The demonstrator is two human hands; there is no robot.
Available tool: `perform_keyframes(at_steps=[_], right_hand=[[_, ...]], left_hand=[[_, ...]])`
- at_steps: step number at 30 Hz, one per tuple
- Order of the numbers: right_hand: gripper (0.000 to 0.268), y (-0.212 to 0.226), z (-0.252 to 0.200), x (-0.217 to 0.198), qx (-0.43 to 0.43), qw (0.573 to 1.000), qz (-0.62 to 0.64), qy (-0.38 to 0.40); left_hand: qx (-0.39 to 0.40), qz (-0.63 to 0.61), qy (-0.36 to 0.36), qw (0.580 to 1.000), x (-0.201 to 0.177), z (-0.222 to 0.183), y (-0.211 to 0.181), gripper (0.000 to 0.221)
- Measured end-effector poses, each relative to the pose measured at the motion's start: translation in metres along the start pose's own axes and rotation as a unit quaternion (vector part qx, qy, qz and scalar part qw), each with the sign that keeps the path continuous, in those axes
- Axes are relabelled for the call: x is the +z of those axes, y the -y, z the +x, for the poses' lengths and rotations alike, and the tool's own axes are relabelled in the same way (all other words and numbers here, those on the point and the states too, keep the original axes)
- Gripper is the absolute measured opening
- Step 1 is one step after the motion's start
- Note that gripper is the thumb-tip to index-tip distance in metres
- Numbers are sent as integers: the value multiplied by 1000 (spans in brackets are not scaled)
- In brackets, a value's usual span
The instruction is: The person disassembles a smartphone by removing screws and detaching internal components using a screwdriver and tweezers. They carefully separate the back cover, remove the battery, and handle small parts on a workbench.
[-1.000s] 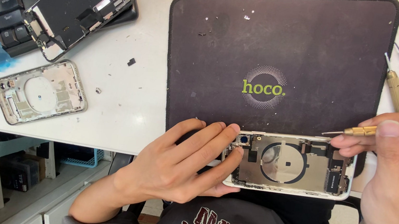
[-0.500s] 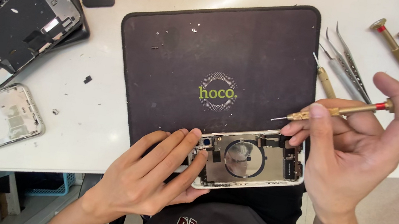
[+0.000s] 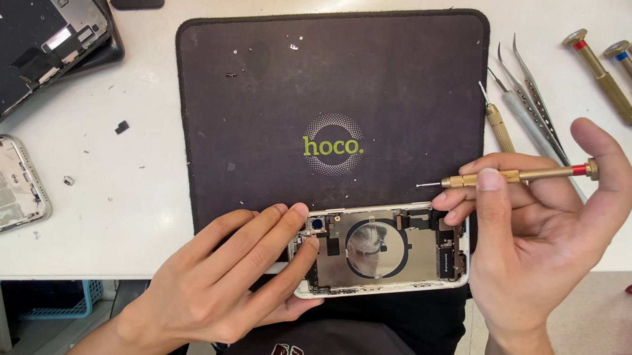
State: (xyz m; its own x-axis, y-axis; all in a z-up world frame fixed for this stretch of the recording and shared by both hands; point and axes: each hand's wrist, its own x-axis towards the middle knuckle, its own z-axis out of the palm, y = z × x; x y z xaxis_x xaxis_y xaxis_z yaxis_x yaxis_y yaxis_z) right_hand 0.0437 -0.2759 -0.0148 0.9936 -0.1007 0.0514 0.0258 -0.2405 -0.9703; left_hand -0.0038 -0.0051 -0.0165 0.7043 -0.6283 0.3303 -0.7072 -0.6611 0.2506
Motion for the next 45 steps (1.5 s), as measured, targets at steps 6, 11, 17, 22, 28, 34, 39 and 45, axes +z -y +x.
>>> perform_keyframes(at_steps=[6, 11, 17, 22, 28, 34, 39, 45], right_hand=[[55, -2, -2, -2, -22, 999, -18, 14], [55, -1, -4, -2, -23, 999, -22, 12], [55, 1, -4, -1, -30, 999, -25, 12], [55, 1, -4, -2, -35, 999, -34, 10], [55, 0, -6, -2, -38, 999, -32, 7], [55, -2, -6, -2, -49, 998, -37, 5], [55, -3, -7, -2, -54, 998, -42, 6], [55, -4, -6, -2, -55, 998, -39, 5]], left_hand=[[-2, -6, 2, 1000, 1, 0, 0, 43], [-3, -6, 1, 1000, 1, -1, 0, 42], [-2, -5, 0, 1000, 2, -1, 0, 41], [-5, -5, -2, 1000, 3, -2, 0, 40], [-6, -5, -3, 1000, 4, -2, 0, 40], [-8, -9, -3, 1000, 4, -2, -1, 40], [-8, -8, -2, 1000, 3, -2, 0, 40], [-9, -12, -1, 1000, 3, -2, -1, 41]])
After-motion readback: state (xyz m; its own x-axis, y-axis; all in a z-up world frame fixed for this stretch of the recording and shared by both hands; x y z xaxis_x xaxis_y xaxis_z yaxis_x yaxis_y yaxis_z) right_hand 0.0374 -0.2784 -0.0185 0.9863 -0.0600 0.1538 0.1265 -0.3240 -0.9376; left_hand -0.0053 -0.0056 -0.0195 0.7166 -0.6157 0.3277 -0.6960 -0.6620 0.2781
